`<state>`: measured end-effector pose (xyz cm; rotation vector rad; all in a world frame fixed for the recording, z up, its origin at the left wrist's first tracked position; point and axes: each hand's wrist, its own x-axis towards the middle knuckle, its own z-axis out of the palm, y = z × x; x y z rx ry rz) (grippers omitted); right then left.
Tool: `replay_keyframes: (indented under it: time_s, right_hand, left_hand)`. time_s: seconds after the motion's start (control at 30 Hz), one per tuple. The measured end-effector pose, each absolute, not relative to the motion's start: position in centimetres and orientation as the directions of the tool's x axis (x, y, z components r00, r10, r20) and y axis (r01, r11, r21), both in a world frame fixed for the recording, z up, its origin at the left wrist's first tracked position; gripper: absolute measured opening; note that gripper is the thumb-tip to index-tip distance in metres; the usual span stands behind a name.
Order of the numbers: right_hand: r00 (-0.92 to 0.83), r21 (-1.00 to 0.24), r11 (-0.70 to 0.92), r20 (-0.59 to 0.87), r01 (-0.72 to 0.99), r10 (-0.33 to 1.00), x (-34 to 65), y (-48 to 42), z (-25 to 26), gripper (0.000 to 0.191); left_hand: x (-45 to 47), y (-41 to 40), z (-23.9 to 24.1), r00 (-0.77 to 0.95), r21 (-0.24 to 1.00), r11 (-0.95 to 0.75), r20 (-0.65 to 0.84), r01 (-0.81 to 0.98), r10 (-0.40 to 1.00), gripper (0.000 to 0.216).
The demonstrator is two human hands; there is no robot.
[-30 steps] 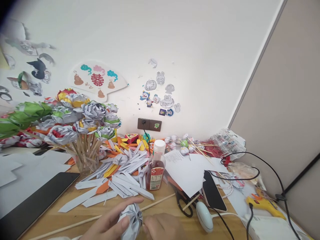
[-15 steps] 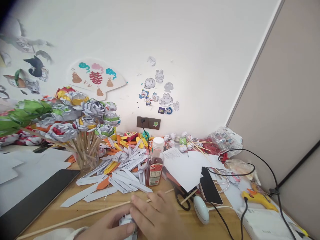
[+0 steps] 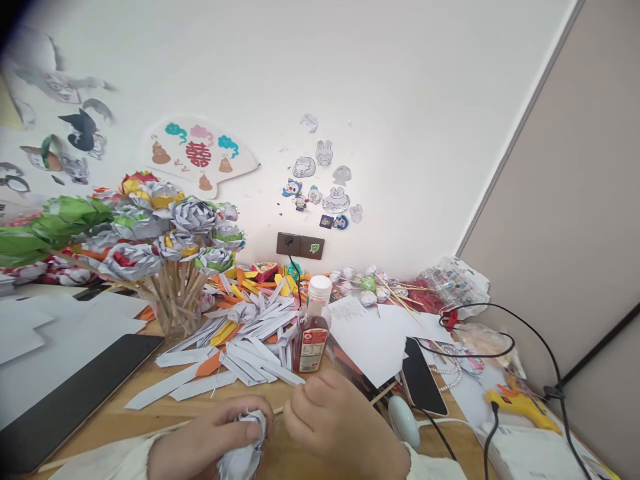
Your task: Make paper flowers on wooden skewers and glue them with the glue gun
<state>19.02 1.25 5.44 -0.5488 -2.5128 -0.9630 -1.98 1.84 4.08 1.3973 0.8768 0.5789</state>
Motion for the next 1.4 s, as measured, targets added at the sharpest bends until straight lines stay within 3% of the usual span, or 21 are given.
replay_keyframes:
  time_s: [0.13, 0.63, 0.8, 0.93, 1.03, 1.13, 1.2, 1.27, 1.33, 1.4]
  right_hand:
    - [-0.822, 0.537, 0.656, 0.514, 0.53, 0.243, 20.1, 2.2, 5.8, 0.028]
    - [-0.781, 0.517, 0.61, 0.545, 0.6, 0.306, 21.8, 3.0, 5.5, 0.032]
    - [-0.706, 0.449, 0.576, 0.607, 0.683, 0.365, 21.3, 3.4, 5.0, 0.035]
    - [-0.497, 0.269, 0.507, 0.774, 0.819, 0.393, 19.2, 2.2, 4.7, 0.025]
    - [-0.395, 0.096, 0.554, 0.801, 0.827, 0.45, 17.0, 0.3, 4.1, 0.027]
    - [-0.446, -0.186, 0.648, 0.587, 0.738, 0.676, 15.2, -0.8, 2.6, 0.043]
    - [-0.461, -0.462, 0.519, 0.241, 0.719, 0.854, 14.6, -0.7, 1.7, 0.053]
    - [-0.489, -0.648, 0.346, -0.046, 0.678, 0.871, 14.7, -0.1, 1.2, 0.058]
    - [-0.549, -0.757, 0.291, -0.106, 0.586, 0.829, 15.2, 0.6, 1.0, 0.055]
    - [-0.634, -0.771, 0.403, -0.001, 0.493, 0.774, 15.8, 1.4, 0.5, 0.041]
  left_hand:
    - [-2.1, 2.3, 3.5, 0.661, 0.971, 0.19, -0.237, 0.145, 0.712, 0.011]
    - [-2.5, 4.3, 2.8, 0.653, 0.933, 0.357, -0.3, 0.048, 0.695, 0.026]
    - [-2.4, 4.4, 2.7, 0.573, 0.943, 0.333, -0.261, -0.023, 0.777, 0.032]
    - [-2.3, 4.0, 3.2, 0.476, 0.951, 0.284, -0.196, -0.121, 0.858, 0.037]
    - [-2.5, 4.0, 3.6, 0.384, 0.948, 0.233, -0.136, -0.218, 0.913, 0.04]
    - [-3.0, 4.2, 4.1, 0.295, 0.933, 0.197, -0.106, -0.301, 0.95, 0.039]
    - [-3.4, 4.2, 4.5, 0.263, 0.921, 0.194, -0.106, -0.337, 0.959, 0.035]
    - [-3.8, 4.2, 4.8, 0.242, 0.911, 0.196, -0.111, -0.363, 0.964, 0.029]
    - [-4.0, 4.2, 4.9, 0.22, 0.9, 0.198, -0.119, -0.387, 0.968, 0.025]
    - [-4.1, 4.3, 4.8, 0.18, 0.886, 0.212, -0.149, -0.413, 0.972, 0.023]
